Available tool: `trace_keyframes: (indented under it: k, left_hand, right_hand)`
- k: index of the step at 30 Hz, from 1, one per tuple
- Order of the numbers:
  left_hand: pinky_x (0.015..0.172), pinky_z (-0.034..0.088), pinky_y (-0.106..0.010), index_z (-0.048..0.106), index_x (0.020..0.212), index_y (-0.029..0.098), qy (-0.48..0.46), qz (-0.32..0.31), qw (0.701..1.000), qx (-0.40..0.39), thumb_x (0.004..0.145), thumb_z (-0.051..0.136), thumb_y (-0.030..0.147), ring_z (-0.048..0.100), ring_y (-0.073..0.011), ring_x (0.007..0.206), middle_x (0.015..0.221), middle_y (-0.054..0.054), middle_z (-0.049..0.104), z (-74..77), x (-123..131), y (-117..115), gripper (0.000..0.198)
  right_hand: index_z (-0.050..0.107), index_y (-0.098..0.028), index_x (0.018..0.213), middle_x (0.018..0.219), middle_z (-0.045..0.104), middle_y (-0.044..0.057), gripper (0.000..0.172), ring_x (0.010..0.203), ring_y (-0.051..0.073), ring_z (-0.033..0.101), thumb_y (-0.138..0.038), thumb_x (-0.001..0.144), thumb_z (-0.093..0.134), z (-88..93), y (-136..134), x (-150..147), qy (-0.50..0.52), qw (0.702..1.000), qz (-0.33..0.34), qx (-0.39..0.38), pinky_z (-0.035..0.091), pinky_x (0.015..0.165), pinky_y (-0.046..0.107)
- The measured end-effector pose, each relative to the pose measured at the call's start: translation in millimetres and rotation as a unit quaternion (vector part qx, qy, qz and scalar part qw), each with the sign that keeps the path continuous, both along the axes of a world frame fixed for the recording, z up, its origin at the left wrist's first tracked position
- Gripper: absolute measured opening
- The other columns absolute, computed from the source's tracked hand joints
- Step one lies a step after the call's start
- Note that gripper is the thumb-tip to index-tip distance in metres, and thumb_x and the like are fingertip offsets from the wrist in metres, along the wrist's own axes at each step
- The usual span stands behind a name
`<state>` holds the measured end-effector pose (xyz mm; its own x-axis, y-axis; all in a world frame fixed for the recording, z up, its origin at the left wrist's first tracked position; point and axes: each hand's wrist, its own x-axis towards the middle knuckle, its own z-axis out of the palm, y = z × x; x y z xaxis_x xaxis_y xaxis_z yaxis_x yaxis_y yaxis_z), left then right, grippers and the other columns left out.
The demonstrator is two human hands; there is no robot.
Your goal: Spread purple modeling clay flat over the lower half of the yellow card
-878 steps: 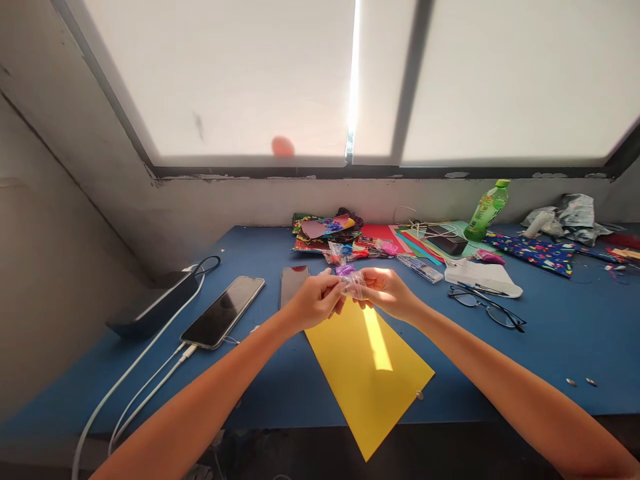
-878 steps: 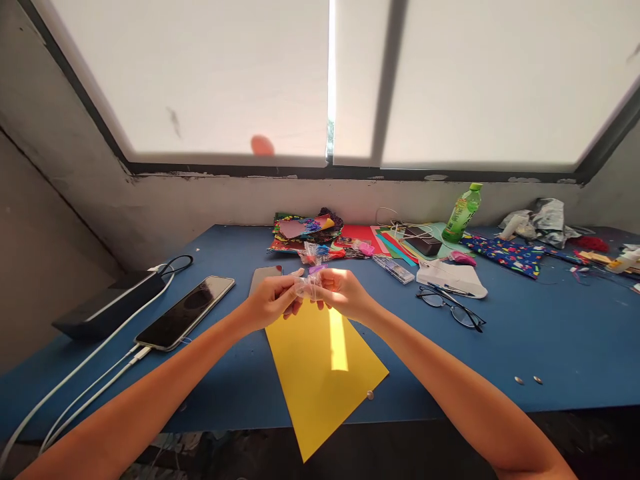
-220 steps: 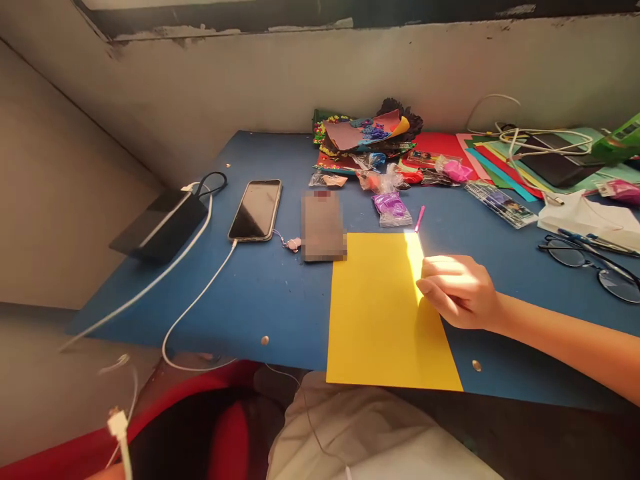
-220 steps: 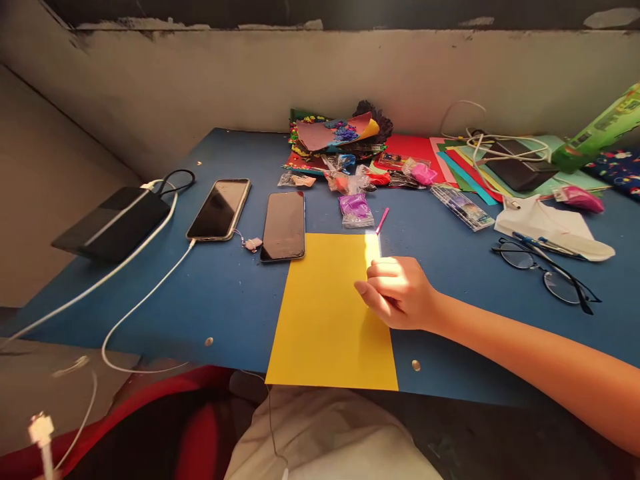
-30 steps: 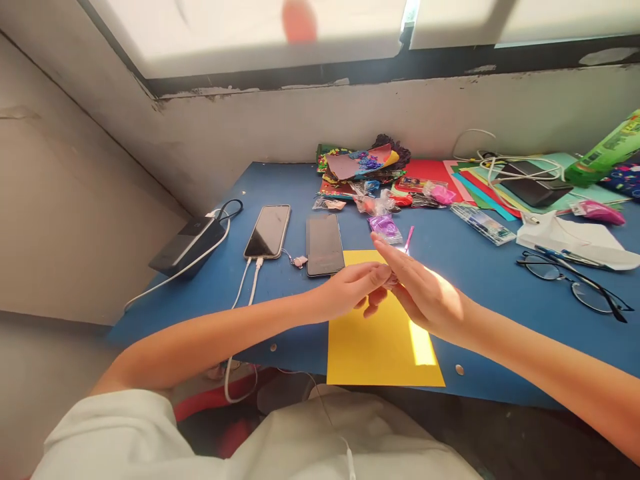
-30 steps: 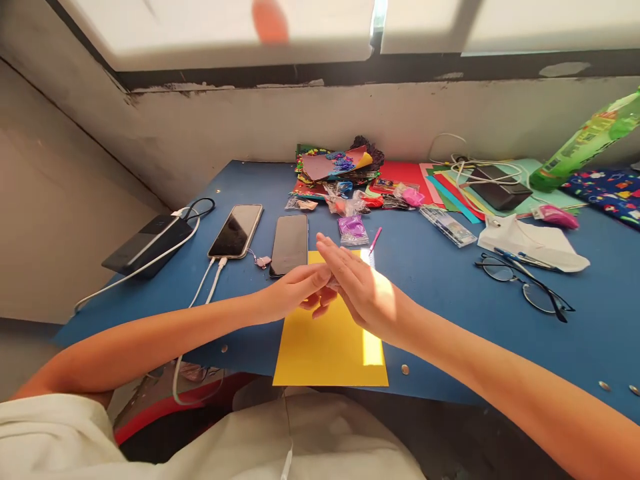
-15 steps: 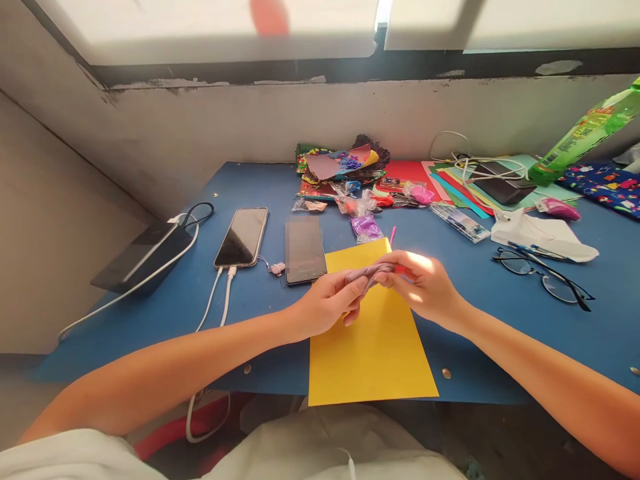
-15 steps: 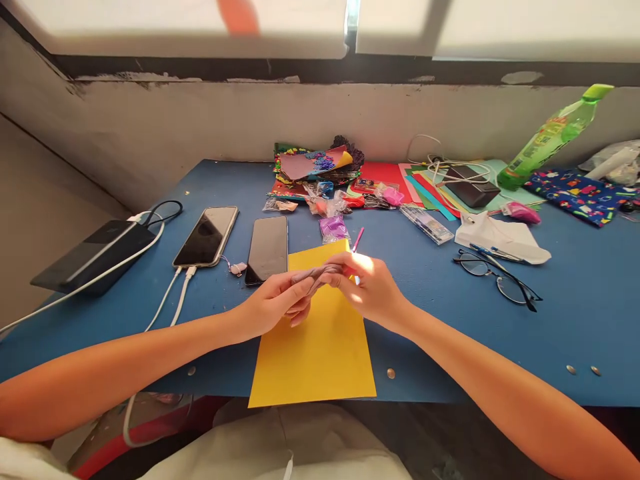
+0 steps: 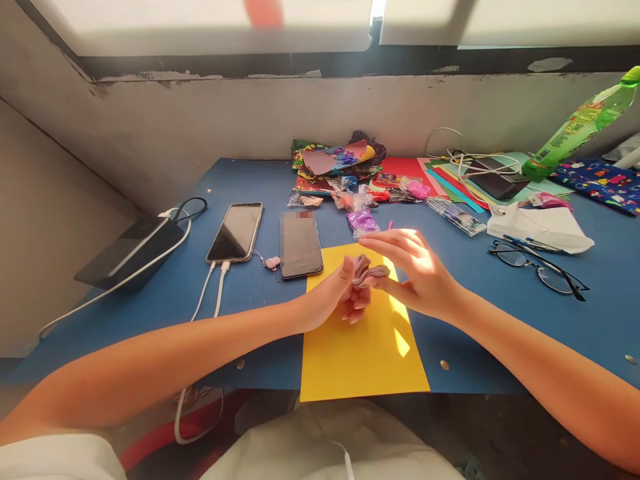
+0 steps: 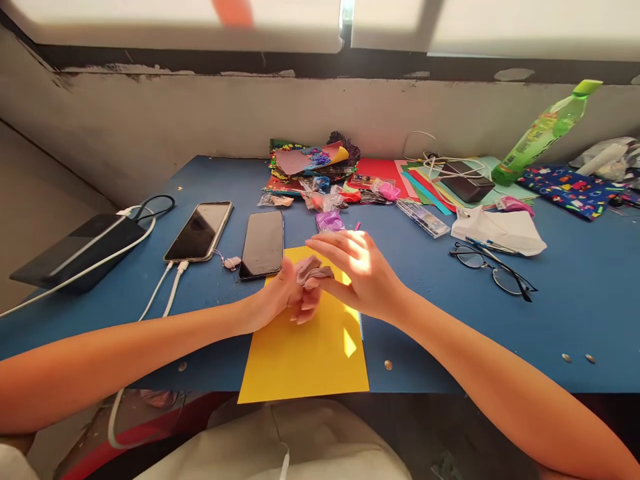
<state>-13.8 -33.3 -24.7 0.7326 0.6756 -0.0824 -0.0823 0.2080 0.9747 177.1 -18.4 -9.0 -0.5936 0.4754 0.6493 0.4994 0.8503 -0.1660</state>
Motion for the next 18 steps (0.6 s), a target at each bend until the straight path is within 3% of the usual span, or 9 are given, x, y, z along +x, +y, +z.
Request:
trace_keyframes:
  k: [2,7,13,15,18]
  left_hand:
    - [0.046,0.030,-0.024,0.034,0.078,0.023,0.016,-0.020,1.000,0.012,0.076,0.027,0.090,0.037,-0.0077,0.046,0.062,0.008,0.037,5.0,5,0,0.068]
    - [0.043,0.029,-0.022,0.038,0.084,0.022,0.075,-0.016,0.997,0.020,0.084,0.034,0.080,0.045,-0.0079,0.044,0.058,0.008,0.042,21.9,17,5,0.059]
    - [0.043,0.032,-0.019,0.044,0.090,0.020,0.090,0.044,0.995,0.007,0.101,0.029,0.055,0.054,-0.0083,0.043,0.056,0.006,0.052,40.4,40,4,0.040]
    - [0.042,0.031,-0.019,0.043,0.084,0.019,0.086,0.077,0.993,0.013,0.103,0.032,0.047,0.052,-0.0069,0.040,0.055,0.007,0.050,42.4,49,2,0.035]
    - [0.041,0.030,-0.018,0.041,0.074,0.018,0.083,0.130,0.988,0.010,0.104,0.033,0.037,0.044,-0.0047,0.037,0.051,0.008,0.042,42.4,58,-1,0.036]
  right_hand:
    - [0.053,-0.024,0.130,0.116,0.068,0.011,0.035,0.107,0.024,0.063,-0.034,0.096,0.051,-5.8,3,0,-0.026,0.999,0.031,-0.031,0.051,0.088,0.042]
    - [0.063,-0.026,0.110,0.078,0.066,0.004,0.024,0.073,0.019,0.062,-0.039,0.097,0.047,-9.8,10,13,0.001,0.993,0.008,-0.115,0.053,0.069,0.033]
    - [0.062,-0.025,0.092,0.081,0.065,0.004,0.026,0.076,0.018,0.061,-0.046,0.095,0.047,1.5,10,22,0.081,0.980,-0.035,-0.176,0.050,0.069,0.032]
    - [0.058,-0.024,0.085,0.078,0.062,0.002,0.036,0.072,0.017,0.059,-0.055,0.095,0.044,3.8,9,22,0.140,0.962,-0.017,-0.234,0.049,0.067,0.031]
    - [0.053,-0.023,0.077,0.067,0.053,-0.002,0.049,0.061,0.014,0.052,-0.070,0.086,0.049,6.0,9,20,0.221,0.909,0.030,-0.351,0.045,0.058,0.028]
